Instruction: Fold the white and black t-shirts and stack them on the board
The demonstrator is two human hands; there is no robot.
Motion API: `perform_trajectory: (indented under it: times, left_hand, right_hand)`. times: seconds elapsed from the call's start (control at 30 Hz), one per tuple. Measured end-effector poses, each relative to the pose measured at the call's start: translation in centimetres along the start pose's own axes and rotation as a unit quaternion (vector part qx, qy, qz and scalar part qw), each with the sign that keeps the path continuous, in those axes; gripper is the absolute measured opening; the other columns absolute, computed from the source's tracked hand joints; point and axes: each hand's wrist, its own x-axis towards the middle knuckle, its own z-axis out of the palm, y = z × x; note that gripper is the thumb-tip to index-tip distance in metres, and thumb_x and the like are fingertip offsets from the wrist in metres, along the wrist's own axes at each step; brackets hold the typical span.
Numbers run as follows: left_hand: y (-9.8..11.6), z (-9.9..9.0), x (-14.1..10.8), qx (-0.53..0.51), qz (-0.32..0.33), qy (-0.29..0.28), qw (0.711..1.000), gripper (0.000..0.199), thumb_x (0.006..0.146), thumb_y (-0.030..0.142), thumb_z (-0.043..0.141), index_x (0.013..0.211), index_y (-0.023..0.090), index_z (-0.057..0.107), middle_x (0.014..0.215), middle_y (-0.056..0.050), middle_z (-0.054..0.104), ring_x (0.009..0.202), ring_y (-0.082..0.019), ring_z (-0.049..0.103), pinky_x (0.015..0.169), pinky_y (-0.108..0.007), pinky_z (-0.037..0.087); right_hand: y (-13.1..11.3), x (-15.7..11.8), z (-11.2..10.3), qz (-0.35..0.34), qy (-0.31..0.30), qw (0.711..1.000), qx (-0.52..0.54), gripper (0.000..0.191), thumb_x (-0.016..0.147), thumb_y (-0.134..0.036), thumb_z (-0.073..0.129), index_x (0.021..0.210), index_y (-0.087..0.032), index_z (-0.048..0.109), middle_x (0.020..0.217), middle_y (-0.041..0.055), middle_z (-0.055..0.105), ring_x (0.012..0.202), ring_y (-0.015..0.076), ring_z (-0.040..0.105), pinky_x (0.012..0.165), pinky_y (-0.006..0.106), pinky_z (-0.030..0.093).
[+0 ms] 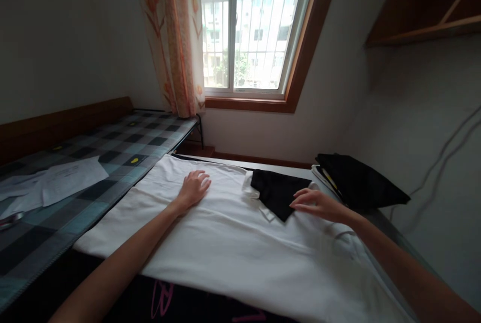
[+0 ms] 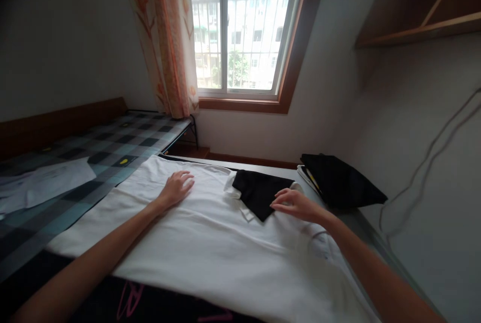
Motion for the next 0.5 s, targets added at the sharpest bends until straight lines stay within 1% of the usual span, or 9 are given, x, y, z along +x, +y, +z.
perform_trajectory:
  times: [0.1,0.2,0.27,0.3,0.37,0.4,0.47,0.5]
  left_hand:
    - [2.2,0.7,1.6,-0.129,0.025,-0.037,0.991,0.033,0.091,0.038,0.049,0.106,0.019,0.071,0.106,-0.009,0.070,0.099,-0.022,0.063,0.094,-0.036,0.046]
    - [5.2,1.8,3.3,-0.259,0.043,-0.084,0.961,0.034,0.085,0.040,0.057,0.107,0.017,0.070,0.095,-0.008,0.072,0.081,-0.019,0.065,0.077,-0.030,0.051]
    - [7.2,2.5,4.1,-0.322,0.057,-0.119,0.938,0.040,0.083,0.042,0.061,0.112,0.016,0.067,0.092,-0.008,0.071,0.076,-0.018,0.065,0.071,-0.028,0.050]
    - [8.0,2.9,4.3,-0.341,0.060,-0.129,0.929,0.043,0.082,0.042,0.063,0.115,0.016,0.066,0.091,-0.008,0.071,0.076,-0.018,0.065,0.070,-0.027,0.050]
    - [9.5,3.5,4.4,-0.360,0.058,-0.125,0.923,0.047,0.081,0.041,0.064,0.120,0.015,0.063,0.092,-0.007,0.070,0.076,-0.017,0.064,0.070,-0.027,0.050]
    - [10.1,3.9,4.3,-0.360,0.050,-0.111,0.925,0.048,0.080,0.040,0.065,0.122,0.015,0.062,0.092,-0.007,0.069,0.074,-0.017,0.064,0.069,-0.027,0.049]
    - [10.8,4.5,3.9,-0.346,0.029,-0.065,0.935,0.051,0.080,0.036,0.065,0.127,0.016,0.059,0.091,-0.006,0.067,0.071,-0.015,0.062,0.069,-0.027,0.048]
    - [11.1,4.8,3.6,-0.338,0.017,-0.044,0.940,0.053,0.081,0.034,0.064,0.130,0.016,0.056,0.090,-0.005,0.067,0.069,-0.015,0.061,0.069,-0.027,0.048]
  right_hand:
    - [1.0,-1.3,0.7,0.015,0.072,0.997,-0.013,0.039,0.077,-0.059,0.065,0.087,-0.024,0.079,0.100,0.0114,0.072,0.099,0.0294,0.062,0.094,0.043,0.048]
    - [1.4,-1.1,1.8,-0.013,0.129,0.989,-0.067,0.036,0.073,-0.050,0.072,0.099,-0.026,0.077,0.106,0.0106,0.068,0.099,0.0277,0.059,0.094,0.045,0.047]
    - [1.2,-0.5,2.8,-0.043,0.131,0.984,-0.109,0.038,0.068,-0.040,0.077,0.104,-0.028,0.076,0.104,0.0096,0.065,0.096,0.0257,0.059,0.090,0.042,0.048]
    - [1.1,-0.1,3.2,-0.056,0.120,0.984,-0.122,0.035,0.068,-0.036,0.076,0.102,-0.028,0.077,0.101,0.0090,0.064,0.092,0.0241,0.059,0.086,0.039,0.049]
    - [0.7,0.9,3.7,-0.064,0.089,0.987,-0.118,0.021,0.073,-0.031,0.071,0.092,-0.027,0.079,0.089,0.0067,0.064,0.079,0.0196,0.059,0.075,0.033,0.049]
    - [0.5,1.4,3.5,-0.054,0.070,0.991,-0.103,0.016,0.075,-0.030,0.068,0.086,-0.026,0.080,0.082,0.0050,0.064,0.072,0.0172,0.058,0.070,0.030,0.048]
    - [0.1,2.5,2.4,0.000,0.044,0.998,-0.049,0.012,0.075,-0.029,0.068,0.078,-0.023,0.079,0.068,0.0017,0.063,0.060,0.0140,0.055,0.060,0.027,0.045]
    - [0.0,3.1,1.5,0.039,0.056,0.998,-0.011,0.010,0.072,-0.029,0.072,0.075,-0.021,0.078,0.063,0.0009,0.062,0.057,0.0138,0.054,0.057,0.026,0.044]
